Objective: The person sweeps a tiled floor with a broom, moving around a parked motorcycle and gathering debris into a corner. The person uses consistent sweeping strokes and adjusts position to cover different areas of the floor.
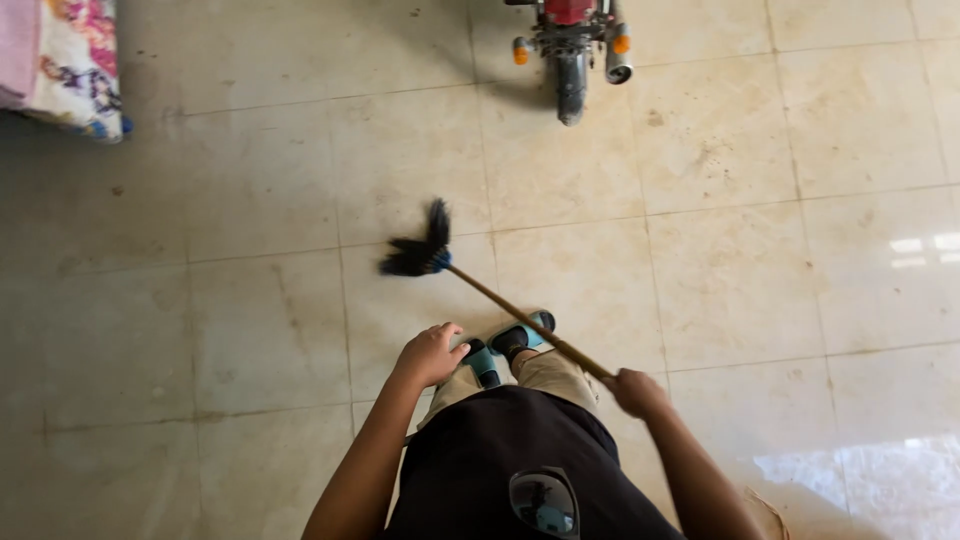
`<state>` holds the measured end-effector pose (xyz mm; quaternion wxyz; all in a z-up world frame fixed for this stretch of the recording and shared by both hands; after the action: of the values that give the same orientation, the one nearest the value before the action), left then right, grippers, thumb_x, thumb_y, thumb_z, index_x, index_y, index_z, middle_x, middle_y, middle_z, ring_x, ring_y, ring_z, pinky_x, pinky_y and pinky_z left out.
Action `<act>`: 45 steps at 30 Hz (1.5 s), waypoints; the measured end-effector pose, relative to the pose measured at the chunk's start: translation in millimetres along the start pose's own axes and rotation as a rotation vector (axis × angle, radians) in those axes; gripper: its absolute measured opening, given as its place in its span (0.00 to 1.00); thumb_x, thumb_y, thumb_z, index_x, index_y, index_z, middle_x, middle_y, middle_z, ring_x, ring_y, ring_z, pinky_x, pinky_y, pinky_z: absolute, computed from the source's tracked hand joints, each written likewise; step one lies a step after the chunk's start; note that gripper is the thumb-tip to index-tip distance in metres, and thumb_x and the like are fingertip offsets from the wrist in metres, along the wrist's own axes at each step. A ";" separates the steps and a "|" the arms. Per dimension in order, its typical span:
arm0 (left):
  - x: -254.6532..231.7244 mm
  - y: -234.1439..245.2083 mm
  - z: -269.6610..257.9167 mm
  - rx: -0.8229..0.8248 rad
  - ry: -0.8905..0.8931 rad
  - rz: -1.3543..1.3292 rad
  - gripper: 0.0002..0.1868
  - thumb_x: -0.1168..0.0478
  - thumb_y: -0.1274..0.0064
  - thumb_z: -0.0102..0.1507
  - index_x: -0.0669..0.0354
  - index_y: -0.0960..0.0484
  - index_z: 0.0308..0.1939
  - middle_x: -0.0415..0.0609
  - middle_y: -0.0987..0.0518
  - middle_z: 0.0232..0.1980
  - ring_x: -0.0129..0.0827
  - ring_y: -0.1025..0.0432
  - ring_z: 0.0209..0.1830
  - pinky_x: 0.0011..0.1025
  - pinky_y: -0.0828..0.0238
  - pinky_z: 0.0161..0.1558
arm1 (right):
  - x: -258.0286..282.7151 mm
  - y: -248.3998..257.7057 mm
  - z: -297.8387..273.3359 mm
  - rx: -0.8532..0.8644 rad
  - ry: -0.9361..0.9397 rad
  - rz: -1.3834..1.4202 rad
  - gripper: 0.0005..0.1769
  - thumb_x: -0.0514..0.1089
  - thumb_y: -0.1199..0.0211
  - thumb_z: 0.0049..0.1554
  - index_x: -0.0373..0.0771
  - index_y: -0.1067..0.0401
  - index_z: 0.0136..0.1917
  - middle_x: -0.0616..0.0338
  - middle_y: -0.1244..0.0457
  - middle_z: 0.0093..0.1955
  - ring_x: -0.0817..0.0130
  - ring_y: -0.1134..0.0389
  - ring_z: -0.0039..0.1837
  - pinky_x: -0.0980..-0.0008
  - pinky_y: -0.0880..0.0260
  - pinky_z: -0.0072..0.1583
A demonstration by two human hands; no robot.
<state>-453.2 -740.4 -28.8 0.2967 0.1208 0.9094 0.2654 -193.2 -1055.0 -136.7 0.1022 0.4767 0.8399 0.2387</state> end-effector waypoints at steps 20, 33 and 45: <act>47.1 -41.2 -34.3 -0.037 0.005 -0.081 0.27 0.44 0.55 0.68 0.54 0.27 0.66 0.61 0.22 0.59 0.56 0.27 0.64 0.46 0.31 0.64 | -152.5 78.7 -37.3 -0.453 -0.407 0.336 0.30 0.59 0.44 0.64 0.26 0.21 0.53 0.46 0.30 0.27 0.53 0.26 0.27 0.58 0.21 0.32; 15.6 -60.4 13.2 0.079 0.121 0.044 0.27 0.41 0.58 0.67 0.47 0.28 0.66 0.48 0.26 0.68 0.41 0.29 0.65 0.40 0.32 0.59 | -73.9 32.7 -86.2 -0.103 -0.117 0.228 0.28 0.66 0.54 0.65 0.41 0.27 0.49 0.55 0.32 0.42 0.61 0.33 0.40 0.62 0.34 0.41; -110.5 -70.6 79.4 0.063 0.287 -0.026 0.29 0.40 0.57 0.68 0.45 0.29 0.69 0.41 0.27 0.71 0.38 0.28 0.66 0.38 0.30 0.61 | -22.1 173.5 133.9 -0.111 0.244 -0.192 0.31 0.69 0.54 0.65 0.45 0.30 0.64 0.50 0.35 0.65 0.48 0.33 0.66 0.51 0.30 0.63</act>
<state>-321.8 -808.0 -69.6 0.1633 0.0791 0.9518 0.2472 2.2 -958.2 -167.4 0.0482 0.3551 0.8734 0.3299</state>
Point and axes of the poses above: each hand's wrist, its own z-axis towards the middle knuckle, its own y-axis out of the back of the hand, x = y × z, the point moved 9 cm from there along z, towards the middle knuckle
